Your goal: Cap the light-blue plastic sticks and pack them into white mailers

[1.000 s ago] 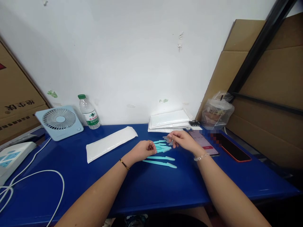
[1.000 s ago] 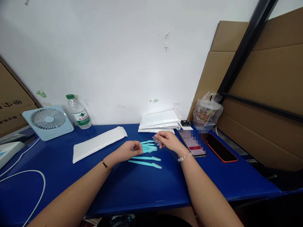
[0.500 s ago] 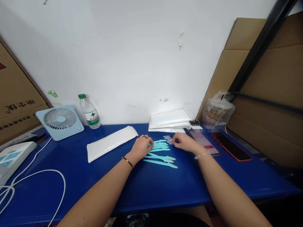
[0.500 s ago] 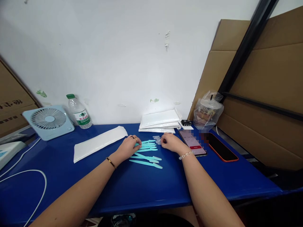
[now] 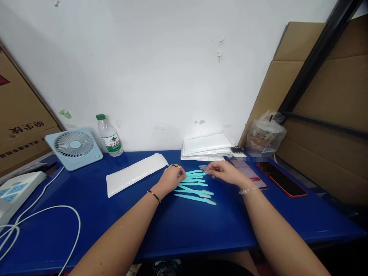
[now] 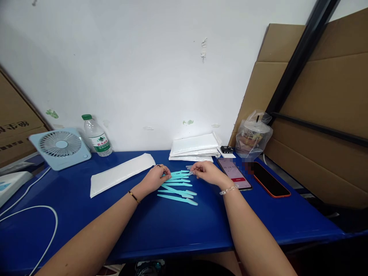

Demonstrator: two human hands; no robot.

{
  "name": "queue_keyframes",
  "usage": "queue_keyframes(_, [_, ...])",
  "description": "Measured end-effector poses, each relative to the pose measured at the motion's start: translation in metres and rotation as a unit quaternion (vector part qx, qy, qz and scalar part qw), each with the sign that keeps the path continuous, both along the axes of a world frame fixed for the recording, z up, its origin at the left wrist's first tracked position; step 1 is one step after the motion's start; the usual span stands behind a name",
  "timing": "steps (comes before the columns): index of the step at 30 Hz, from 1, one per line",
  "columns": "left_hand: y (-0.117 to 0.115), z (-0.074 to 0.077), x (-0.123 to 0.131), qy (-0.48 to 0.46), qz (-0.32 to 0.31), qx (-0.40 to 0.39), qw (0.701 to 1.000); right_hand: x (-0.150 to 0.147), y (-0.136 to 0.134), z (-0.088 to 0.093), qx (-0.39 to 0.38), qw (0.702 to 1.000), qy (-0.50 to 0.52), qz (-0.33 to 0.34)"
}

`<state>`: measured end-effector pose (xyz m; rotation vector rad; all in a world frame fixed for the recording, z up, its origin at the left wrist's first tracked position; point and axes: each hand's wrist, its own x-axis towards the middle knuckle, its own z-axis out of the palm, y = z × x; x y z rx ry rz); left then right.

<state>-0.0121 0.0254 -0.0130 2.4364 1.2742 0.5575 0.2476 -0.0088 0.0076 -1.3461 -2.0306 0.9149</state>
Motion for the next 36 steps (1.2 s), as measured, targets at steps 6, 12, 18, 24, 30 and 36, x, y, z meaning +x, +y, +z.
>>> queue_keyframes(6, [-0.001, 0.002, -0.001, 0.005, 0.005, 0.004, 1.0, 0.004, 0.001, -0.001, 0.034, 0.999, -0.008, -0.019])
queue_keyframes(12, [-0.002, 0.004, 0.001, 0.004, 0.01, 0.001, 1.0, -0.003, 0.0, -0.003, 0.013, 1.0, 0.027, -0.002])
queue_keyframes(18, [-0.016, 0.015, 0.003, -0.003, -0.025, -0.047, 0.999, -0.006, -0.004, 0.003, -0.086, 0.992, 0.075, 0.044])
queue_keyframes(24, [-0.029, 0.019, 0.004, 0.052, -0.101, -0.113, 0.987, 0.02, 0.006, -0.003, 0.071, 0.991, -0.082, -0.073])
queue_keyframes(30, [-0.025, 0.017, 0.008, 0.079, -0.044, 0.025, 0.996, 0.017, 0.023, -0.027, 0.13, 0.98, -0.141, -0.046])
queue_keyframes(36, [-0.022, 0.015, 0.011, 0.122, -0.03, 0.015, 0.992, 0.011, 0.022, -0.028, 0.101, 0.983, -0.15, -0.038])
